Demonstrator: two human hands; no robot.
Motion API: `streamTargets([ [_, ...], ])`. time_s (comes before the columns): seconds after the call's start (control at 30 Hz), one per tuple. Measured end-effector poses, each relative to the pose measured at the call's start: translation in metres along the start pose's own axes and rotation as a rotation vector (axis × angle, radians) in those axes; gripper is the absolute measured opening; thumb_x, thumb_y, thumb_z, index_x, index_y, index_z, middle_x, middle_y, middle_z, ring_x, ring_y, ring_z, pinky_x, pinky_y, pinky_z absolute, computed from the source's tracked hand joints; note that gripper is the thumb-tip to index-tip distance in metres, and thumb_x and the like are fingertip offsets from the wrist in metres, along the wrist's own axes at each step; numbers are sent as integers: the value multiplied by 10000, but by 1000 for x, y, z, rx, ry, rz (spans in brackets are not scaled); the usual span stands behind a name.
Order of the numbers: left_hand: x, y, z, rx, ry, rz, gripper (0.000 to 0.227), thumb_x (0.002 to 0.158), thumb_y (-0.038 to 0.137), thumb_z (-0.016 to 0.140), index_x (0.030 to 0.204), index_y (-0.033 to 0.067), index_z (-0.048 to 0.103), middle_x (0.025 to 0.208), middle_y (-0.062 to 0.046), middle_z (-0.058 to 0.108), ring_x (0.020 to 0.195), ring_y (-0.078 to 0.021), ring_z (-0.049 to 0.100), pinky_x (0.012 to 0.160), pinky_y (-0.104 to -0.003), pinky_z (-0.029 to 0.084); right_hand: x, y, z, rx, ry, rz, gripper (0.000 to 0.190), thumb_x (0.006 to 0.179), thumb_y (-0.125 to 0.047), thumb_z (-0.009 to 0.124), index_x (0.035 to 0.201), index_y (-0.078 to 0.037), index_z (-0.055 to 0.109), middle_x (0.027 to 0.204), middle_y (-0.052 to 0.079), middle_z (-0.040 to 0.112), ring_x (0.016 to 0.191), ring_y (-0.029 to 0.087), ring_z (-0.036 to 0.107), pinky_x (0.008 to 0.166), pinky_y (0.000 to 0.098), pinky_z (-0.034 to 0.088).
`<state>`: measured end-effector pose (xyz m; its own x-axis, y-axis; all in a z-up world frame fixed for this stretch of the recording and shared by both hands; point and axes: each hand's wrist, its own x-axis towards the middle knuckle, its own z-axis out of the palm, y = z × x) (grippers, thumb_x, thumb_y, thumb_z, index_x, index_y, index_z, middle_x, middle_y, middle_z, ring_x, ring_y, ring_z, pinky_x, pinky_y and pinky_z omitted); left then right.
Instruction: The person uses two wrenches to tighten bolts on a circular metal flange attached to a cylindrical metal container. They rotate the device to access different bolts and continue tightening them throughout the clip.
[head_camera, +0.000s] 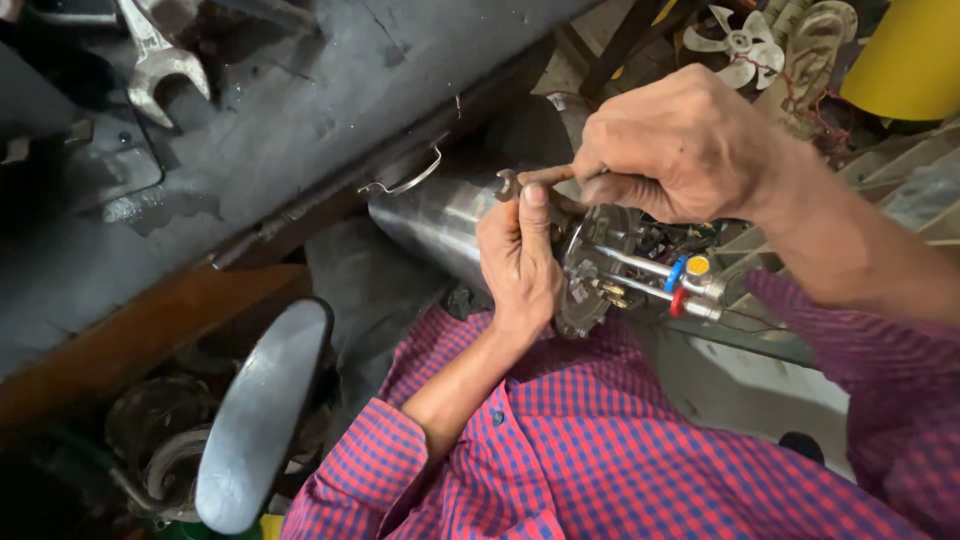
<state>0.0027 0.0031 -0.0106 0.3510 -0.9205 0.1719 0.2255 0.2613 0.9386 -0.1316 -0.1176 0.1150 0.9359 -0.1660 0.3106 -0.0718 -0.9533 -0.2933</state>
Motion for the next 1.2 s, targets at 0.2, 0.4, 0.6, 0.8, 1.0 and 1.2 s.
streamTargets([
  [0.2,2,0,4,22,-19,-48,396,1153,325,460,1222,43,729,799,22,619,674,-56,432,622,-249,351,-47,28,29,324,270,336,402,1165,-379,496,976,-39,599,839,43,683,727,151,738,608,250,568],
  [0.4,-3,-4,3,15,-47,-27,383,1161,318,444,1254,57,707,828,18,674,712,-47,510,654,-247,412,-97,22,84,641,683,612,455,1165,-427,547,987,-8,525,836,81,619,704,148,673,650,274,560],
  [0.6,0,0,4,-6,-21,24,381,1170,309,451,1224,39,714,801,14,667,677,-47,498,635,-245,411,-81,7,62,551,570,702,422,1147,-436,565,1029,-31,570,989,82,700,837,130,664,831,295,546],
  [0.8,4,-1,-2,-20,-5,8,404,1153,309,439,1194,36,733,779,19,660,635,-37,433,573,-236,346,-32,-11,-1,-495,81,67,303,821,-377,696,798,-76,672,921,50,711,979,298,678,936,430,488],
  [1.0,-3,3,-5,-53,-2,79,403,1174,321,432,1248,28,700,795,20,635,710,-40,484,642,-236,389,-15,-13,-3,-606,-356,74,518,859,-620,698,684,-137,634,656,8,583,778,221,654,1036,412,494],
  [1.2,-2,2,-6,-70,-16,34,402,1158,303,440,1329,21,671,775,25,594,681,-34,442,619,-222,350,-53,13,23,-425,-53,84,551,844,-648,678,730,-110,649,578,40,511,703,291,603,851,393,469],
])
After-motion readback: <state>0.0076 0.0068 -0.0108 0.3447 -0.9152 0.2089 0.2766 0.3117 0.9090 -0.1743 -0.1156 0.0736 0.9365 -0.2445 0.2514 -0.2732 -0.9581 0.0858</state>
